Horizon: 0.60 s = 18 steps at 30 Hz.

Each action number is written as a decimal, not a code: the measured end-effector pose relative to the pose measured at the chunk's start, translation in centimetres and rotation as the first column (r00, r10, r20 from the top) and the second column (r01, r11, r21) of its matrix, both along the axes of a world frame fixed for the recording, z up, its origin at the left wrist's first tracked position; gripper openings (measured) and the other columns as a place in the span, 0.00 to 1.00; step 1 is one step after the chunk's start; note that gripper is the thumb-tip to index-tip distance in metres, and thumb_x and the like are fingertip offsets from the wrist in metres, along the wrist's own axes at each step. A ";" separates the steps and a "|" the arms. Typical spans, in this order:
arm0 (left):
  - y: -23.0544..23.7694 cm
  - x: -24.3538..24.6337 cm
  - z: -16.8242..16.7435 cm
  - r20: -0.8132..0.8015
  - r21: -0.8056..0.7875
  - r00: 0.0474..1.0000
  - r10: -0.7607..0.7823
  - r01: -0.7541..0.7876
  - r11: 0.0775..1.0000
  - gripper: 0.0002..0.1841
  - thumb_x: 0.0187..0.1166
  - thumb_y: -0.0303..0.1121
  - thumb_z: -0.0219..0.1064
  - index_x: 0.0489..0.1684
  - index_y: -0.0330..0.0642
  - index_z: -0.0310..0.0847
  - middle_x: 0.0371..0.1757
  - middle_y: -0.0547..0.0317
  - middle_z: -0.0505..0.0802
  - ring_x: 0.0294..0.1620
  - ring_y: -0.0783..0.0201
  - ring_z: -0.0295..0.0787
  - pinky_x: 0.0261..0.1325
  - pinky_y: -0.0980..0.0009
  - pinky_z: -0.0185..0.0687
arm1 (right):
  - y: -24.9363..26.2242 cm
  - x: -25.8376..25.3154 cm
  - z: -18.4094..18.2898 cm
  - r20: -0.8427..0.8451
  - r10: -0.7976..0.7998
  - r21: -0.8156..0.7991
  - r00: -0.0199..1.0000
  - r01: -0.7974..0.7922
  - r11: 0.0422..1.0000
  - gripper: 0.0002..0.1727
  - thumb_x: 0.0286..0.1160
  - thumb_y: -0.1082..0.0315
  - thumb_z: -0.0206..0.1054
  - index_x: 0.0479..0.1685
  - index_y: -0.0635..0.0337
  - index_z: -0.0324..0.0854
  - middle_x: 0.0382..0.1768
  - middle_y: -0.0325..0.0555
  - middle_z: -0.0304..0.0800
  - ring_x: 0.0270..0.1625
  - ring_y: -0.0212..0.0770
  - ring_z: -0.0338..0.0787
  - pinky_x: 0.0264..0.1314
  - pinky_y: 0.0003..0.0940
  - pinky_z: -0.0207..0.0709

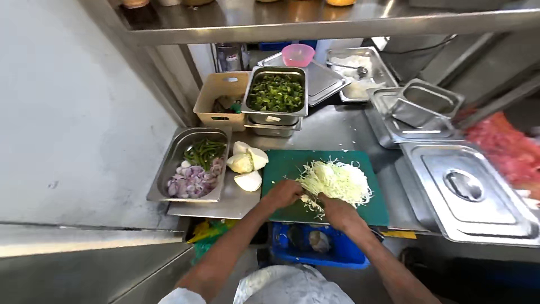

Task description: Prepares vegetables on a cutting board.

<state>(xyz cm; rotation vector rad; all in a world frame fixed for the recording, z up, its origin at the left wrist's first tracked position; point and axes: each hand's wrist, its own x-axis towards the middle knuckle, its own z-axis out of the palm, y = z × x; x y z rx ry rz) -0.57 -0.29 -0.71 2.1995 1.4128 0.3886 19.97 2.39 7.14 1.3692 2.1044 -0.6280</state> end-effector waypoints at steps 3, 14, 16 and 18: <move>0.0 0.2 -0.2 -0.016 -0.012 1.000 0.022 -0.022 1.000 0.08 0.81 0.29 0.69 0.45 0.36 0.92 0.52 0.48 0.95 0.61 0.50 0.90 0.74 0.51 0.80 | -0.2 0.6 0.7 -0.007 -0.016 0.017 1.000 0.016 1.000 0.26 0.84 0.68 0.58 0.82 0.45 0.70 0.58 0.62 0.90 0.61 0.67 0.90 0.59 0.68 0.81; 0.2 0.3 0.0 0.041 -0.081 0.998 0.054 -0.050 0.995 0.08 0.80 0.27 0.69 0.48 0.36 0.93 0.53 0.47 0.95 0.61 0.51 0.91 0.75 0.52 0.80 | -0.3 -0.1 -1.6 -0.040 -0.054 -0.012 0.998 0.054 0.998 0.27 0.84 0.68 0.58 0.83 0.46 0.68 0.57 0.62 0.91 0.60 0.67 0.91 0.58 0.68 0.82; 0.4 0.3 -0.1 0.045 -0.076 0.997 0.057 -0.054 0.996 0.07 0.79 0.26 0.69 0.47 0.36 0.92 0.51 0.47 0.95 0.59 0.51 0.92 0.73 0.52 0.81 | 0.0 -0.6 -3.9 -0.100 -0.082 -0.038 0.992 0.079 0.996 0.28 0.85 0.67 0.58 0.85 0.47 0.64 0.57 0.63 0.90 0.60 0.68 0.91 0.59 0.69 0.82; 0.6 0.2 -0.4 0.043 -0.052 0.998 0.048 -0.046 0.998 0.07 0.80 0.27 0.69 0.46 0.35 0.92 0.50 0.47 0.95 0.59 0.51 0.92 0.72 0.52 0.82 | 0.4 -0.4 -2.2 -0.059 -0.034 -0.019 0.998 0.032 0.999 0.27 0.83 0.68 0.60 0.82 0.47 0.67 0.55 0.63 0.91 0.59 0.68 0.91 0.57 0.69 0.82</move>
